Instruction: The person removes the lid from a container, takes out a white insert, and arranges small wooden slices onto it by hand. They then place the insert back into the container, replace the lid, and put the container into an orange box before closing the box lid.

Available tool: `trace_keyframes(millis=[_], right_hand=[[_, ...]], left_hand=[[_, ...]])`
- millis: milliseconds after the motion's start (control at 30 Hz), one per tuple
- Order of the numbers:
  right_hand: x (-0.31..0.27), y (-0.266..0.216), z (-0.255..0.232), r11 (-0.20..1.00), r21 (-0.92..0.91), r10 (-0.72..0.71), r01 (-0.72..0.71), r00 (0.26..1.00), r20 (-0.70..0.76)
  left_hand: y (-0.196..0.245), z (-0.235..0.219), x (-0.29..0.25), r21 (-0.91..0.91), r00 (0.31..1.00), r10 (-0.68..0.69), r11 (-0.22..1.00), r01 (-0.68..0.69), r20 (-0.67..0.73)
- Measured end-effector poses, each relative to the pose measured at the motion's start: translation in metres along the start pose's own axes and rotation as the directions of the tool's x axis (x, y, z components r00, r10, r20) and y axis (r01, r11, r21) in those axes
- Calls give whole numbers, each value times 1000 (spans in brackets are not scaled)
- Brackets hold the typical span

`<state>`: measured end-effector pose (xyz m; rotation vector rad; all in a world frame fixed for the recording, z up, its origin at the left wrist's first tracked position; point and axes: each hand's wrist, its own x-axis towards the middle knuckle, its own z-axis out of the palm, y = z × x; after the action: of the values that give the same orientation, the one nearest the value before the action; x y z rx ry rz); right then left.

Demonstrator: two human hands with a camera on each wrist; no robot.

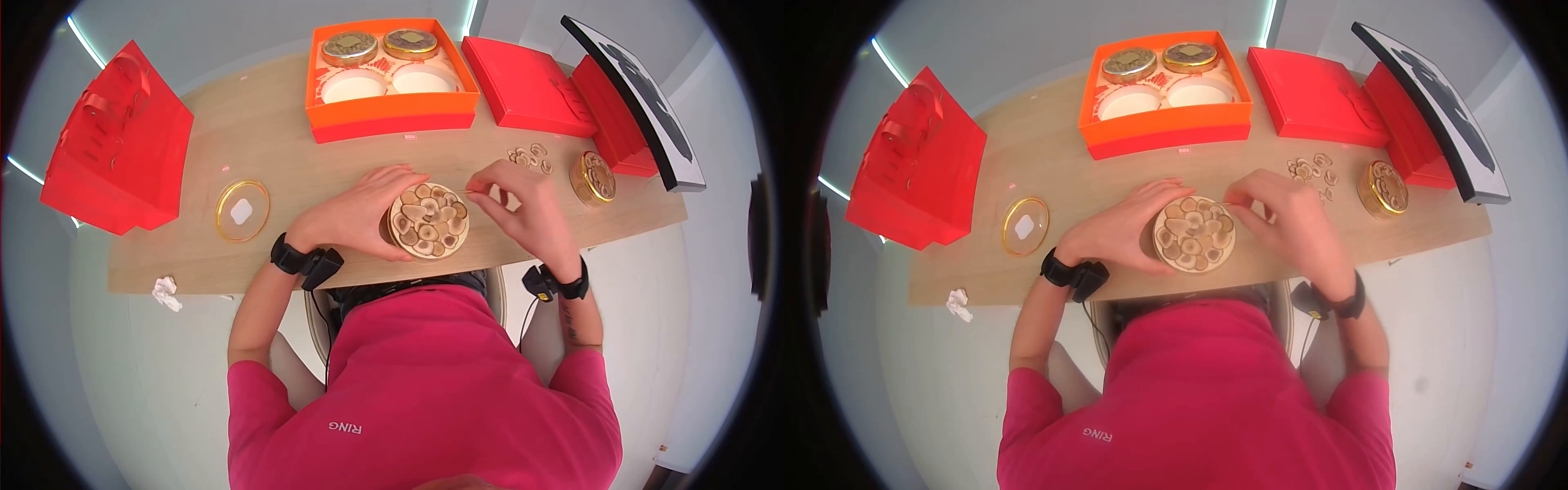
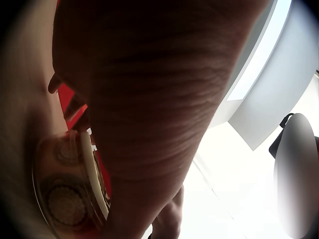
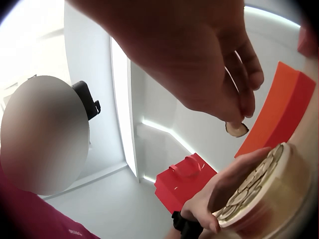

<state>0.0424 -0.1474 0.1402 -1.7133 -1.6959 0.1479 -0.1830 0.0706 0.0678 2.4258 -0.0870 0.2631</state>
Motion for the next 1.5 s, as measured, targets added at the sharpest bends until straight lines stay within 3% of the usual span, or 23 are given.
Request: trace_keyframes(millis=[333, 433, 533, 633, 733, 833, 933, 1033, 1200, 1333, 1433, 1500], right_hand=[[11, 2, 47, 968, -111, -238, 225, 964, -121], [11, 2, 50, 945, -139, -306, 296, 951, -54], [10, 9, 37, 975, -102, -207, 196, 973, -102], [9, 23, 9, 989, -116, 68, -91, 980, -190], [4, 60, -24, 918, -305, 171, -254, 947, -272], [-15, 109, -39, 807, -476, 264, -349, 935, -238], [-20, 133, -34, 784, -446, 411, -431, 900, -147], [-15, 129, -24, 811, -367, 456, -456, 885, -91], [-10, 130, -15, 834, -366, 410, -413, 908, -88], [-9, 129, -18, 813, -376, 448, -445, 890, -87], [-8, 126, -20, 825, -381, 426, -416, 902, -62], [-6, 108, -19, 914, -238, 330, -329, 943, -40]], left_hand=[[3, -2, -1, 24, 997, -68, 997, 67, 41], [0, 0, -1, 28, 998, -58, 998, 57, 38], [1, -1, -2, 26, 998, -54, 998, 54, 28], [-1, 1, -3, 28, 999, -48, 998, 48, 19], [-1, 1, -3, 26, 999, -43, 999, 43, 19], [2, -3, -2, -7, 998, -50, 999, 50, 50], [7, -6, -1, -60, 995, -62, 996, 67, 84], [6, -4, -4, -63, 997, -45, 997, 48, 59], [4, -3, -4, -13, 999, 7, 1000, -6, 43], [5, -3, -2, -39, 999, -31, 999, 32, 34], [5, -6, 0, -50, 998, -36, 998, 39, 52], [8, -8, 2, -70, 996, -39, 997, 44, 80]])
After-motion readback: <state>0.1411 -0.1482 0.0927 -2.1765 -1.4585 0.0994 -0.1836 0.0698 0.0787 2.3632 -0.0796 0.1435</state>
